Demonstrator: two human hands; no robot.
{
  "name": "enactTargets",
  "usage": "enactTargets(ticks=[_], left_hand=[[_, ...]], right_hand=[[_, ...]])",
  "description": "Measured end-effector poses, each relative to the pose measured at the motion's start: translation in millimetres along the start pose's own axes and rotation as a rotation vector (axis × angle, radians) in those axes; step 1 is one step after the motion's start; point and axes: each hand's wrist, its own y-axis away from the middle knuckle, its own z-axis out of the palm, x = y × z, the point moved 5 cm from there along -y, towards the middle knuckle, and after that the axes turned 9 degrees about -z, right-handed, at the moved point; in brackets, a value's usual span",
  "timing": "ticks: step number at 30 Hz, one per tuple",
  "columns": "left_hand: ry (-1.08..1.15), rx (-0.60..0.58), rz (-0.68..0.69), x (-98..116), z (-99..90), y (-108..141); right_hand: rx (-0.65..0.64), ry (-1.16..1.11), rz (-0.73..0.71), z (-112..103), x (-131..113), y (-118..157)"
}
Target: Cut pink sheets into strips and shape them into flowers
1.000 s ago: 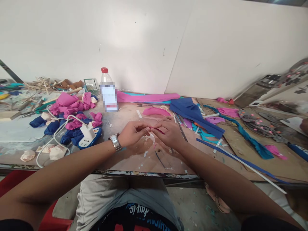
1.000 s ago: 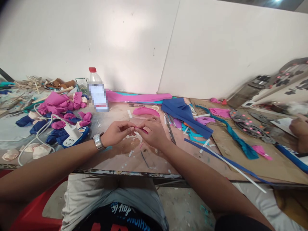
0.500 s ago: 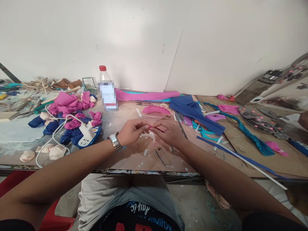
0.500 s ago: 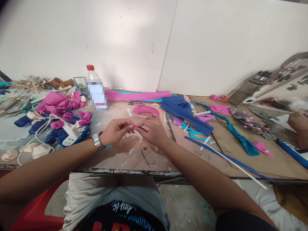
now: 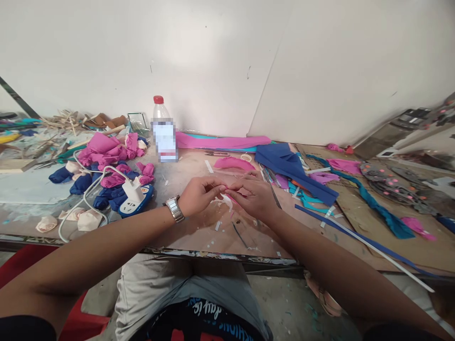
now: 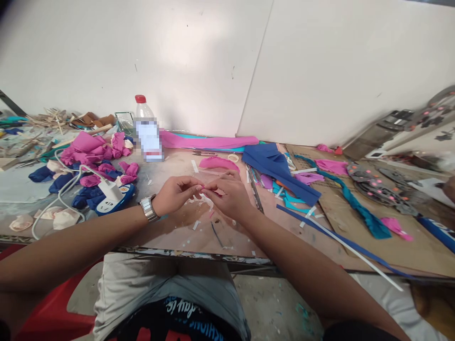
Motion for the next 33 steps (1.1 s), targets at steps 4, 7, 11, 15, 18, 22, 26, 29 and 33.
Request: enactTargets(ticks=[4,7,11,15,18,22,26,29,33], left_hand=[[-0.017,0.003,0.023,3.0,0.1,0.3],[-0.077,0.0,0.064,6.8,-0.1,0.7],[-0.105,-0.005,0.041,5.8,-1.2,0.4],[-0.062,-0.007,-0.012,3.4,-1.2,0.6],[-0.041,-0.012,-0.012,4.3,-0.3,0.8],[0.032,-0.041,0.004,5.0,1.2,-0.9],[0.103,-0.058,-0.002,3.2,1.8,-2.6],[0.105,-0.065,0.002,2.5,2.5,-2.5],[0.076,-0.047,0.015,3.3,2.8,-2.1]], right_hand=[[-0.004,0.0,0.01,0.7,0.5,0.0],[-0.009,0.014,0.003,0.5,0.8,-0.8],[-0.009,0.005,-0.059,-1.3,-2.3,-3.1],[0.0,0.024,-0.083,-3.2,-5.1,-4.5],[-0.019,0.045,-0.054,-2.5,-3.7,-4.3],[-0.015,0.043,-0.052,-2.4,-2.3,-3.5],[0.004,0.004,-0.07,-3.1,-2.9,-3.3],[0.011,-0.02,-0.07,-3.8,-3.0,-2.8],[0.01,0.006,-0.048,-4.5,-2.2,-2.1]])
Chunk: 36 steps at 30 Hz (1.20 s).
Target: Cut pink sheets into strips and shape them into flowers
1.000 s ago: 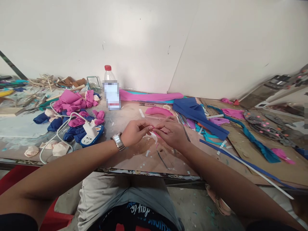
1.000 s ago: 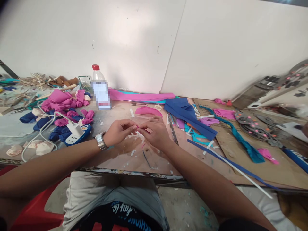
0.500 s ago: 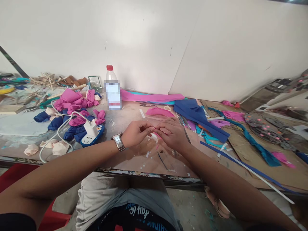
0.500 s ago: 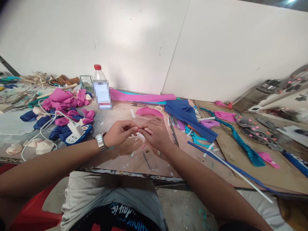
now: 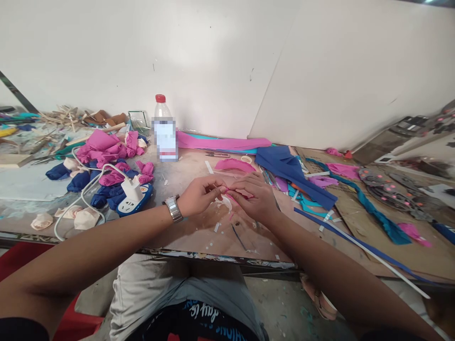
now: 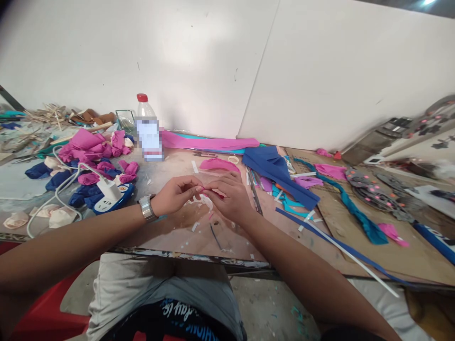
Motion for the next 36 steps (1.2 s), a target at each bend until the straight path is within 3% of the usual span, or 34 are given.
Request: enactTargets(ticks=[5,15,36], left_hand=[[-0.019,0.078,-0.012,4.0,-3.1,1.1],[-0.078,0.108,0.031,9.0,-7.4,1.5],[0.105,0.005,0.051,12.9,-2.8,1.7]], right_hand=[[0.011,0.019,0.029,-1.5,-1.8,-2.8],[0.03,-0.008,0.003,-0.5,-2.1,-0.6],[0.118,-0.021,0.098,-3.4,4.1,5.2]])
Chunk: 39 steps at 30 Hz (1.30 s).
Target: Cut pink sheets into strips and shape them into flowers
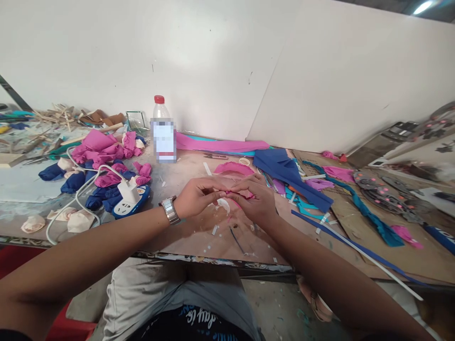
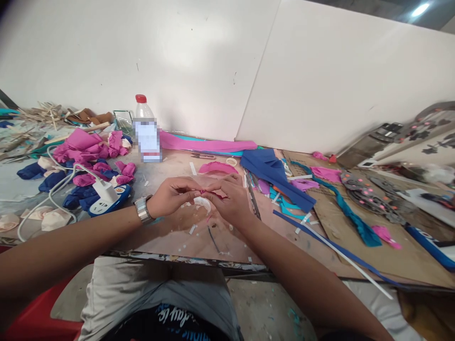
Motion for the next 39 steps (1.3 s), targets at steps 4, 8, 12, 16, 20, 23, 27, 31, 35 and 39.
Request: enactTargets(ticks=[4,8,12,16,20,23,27,31,35,39], left_hand=[[0.021,-0.003,0.0,0.1,1.2,-0.4],[0.044,-0.005,-0.028,-4.7,1.8,-1.6],[0.04,0.019,-0.039,-8.9,-0.7,-2.8],[0.028,0.009,-0.018,-8.3,-0.6,-3.1],[0.016,0.001,-0.012,-6.9,1.1,-2.7],[0.014,-0.008,0.011,-4.6,2.2,-2.2],[-0.032,-0.006,0.055,-0.9,2.3,-1.8],[0.019,-0.032,0.025,-2.8,2.8,-2.6],[0.054,-0.048,0.004,-5.8,3.0,-3.2],[0.026,-0.065,0.036,-3.2,2.8,-3.3]], right_hand=[[-0.019,-0.001,0.022,0.5,-2.0,-1.5],[-0.036,-0.006,-0.011,0.3,-5.9,-3.7],[-0.045,-0.01,-0.04,-0.2,-8.1,-5.3],[-0.029,-0.037,-0.066,-1.1,-7.7,-5.0],[0.0,-0.016,-0.061,-2.8,-5.4,-4.0],[0.006,-0.021,-0.056,-2.6,-5.0,-3.8],[0.007,-0.041,-0.07,-1.7,-5.7,-4.4],[0.009,-0.045,-0.056,-1.3,-3.9,-4.1],[-0.01,-0.02,-0.055,-0.4,-3.0,-2.7],[-0.017,-0.005,-0.048,-0.2,-2.8,-2.6]])
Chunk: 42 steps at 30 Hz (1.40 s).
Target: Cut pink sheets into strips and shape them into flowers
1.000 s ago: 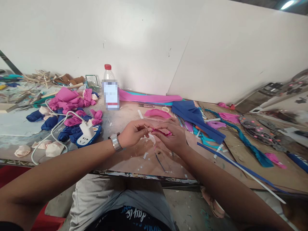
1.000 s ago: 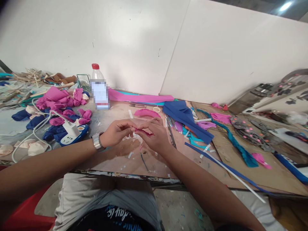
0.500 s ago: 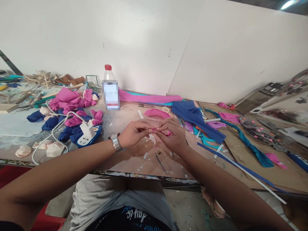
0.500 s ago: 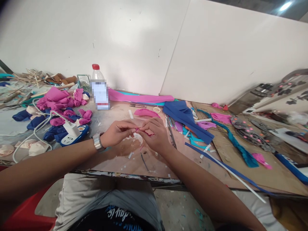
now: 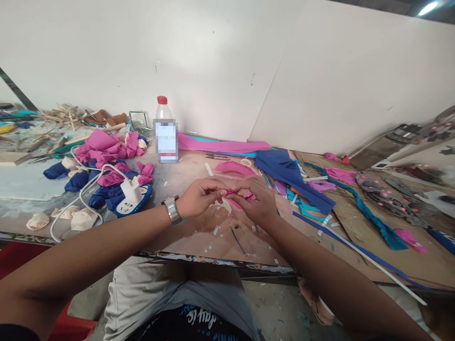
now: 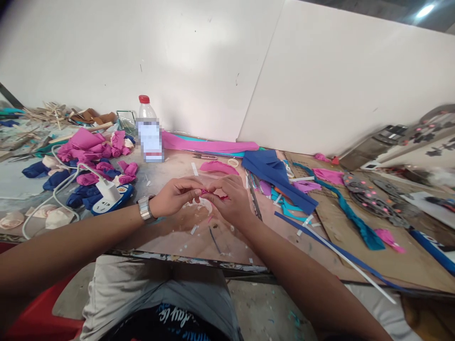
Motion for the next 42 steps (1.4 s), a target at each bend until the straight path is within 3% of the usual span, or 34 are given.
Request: enactTargets(ticks=[4,8,13,23,33,42], left_hand=[[-0.086,-0.011,0.032,3.7,-0.1,-0.5],[-0.036,-0.018,-0.038,-0.5,-0.3,-1.4],[0.07,-0.05,-0.087,-1.4,1.3,-1.0],[0.08,-0.031,-0.114,-9.7,1.0,-1.7],[0.144,-0.125,-0.08,-2.9,5.3,2.9],[0.149,-0.075,-0.109,-4.2,3.7,0.2]], right_hand=[[0.009,-0.018,-0.086,-0.2,-2.8,-1.7],[0.038,-0.038,-0.147,-1.6,-2.9,-0.3],[0.031,-0.041,-0.095,-1.7,-2.1,0.4],[0.009,-0.031,-0.062,0.8,-5.9,-2.7],[0.023,-0.034,-0.017,-1.4,-6.1,-3.8],[0.032,-0.061,0.006,-2.0,-5.2,-2.2]])
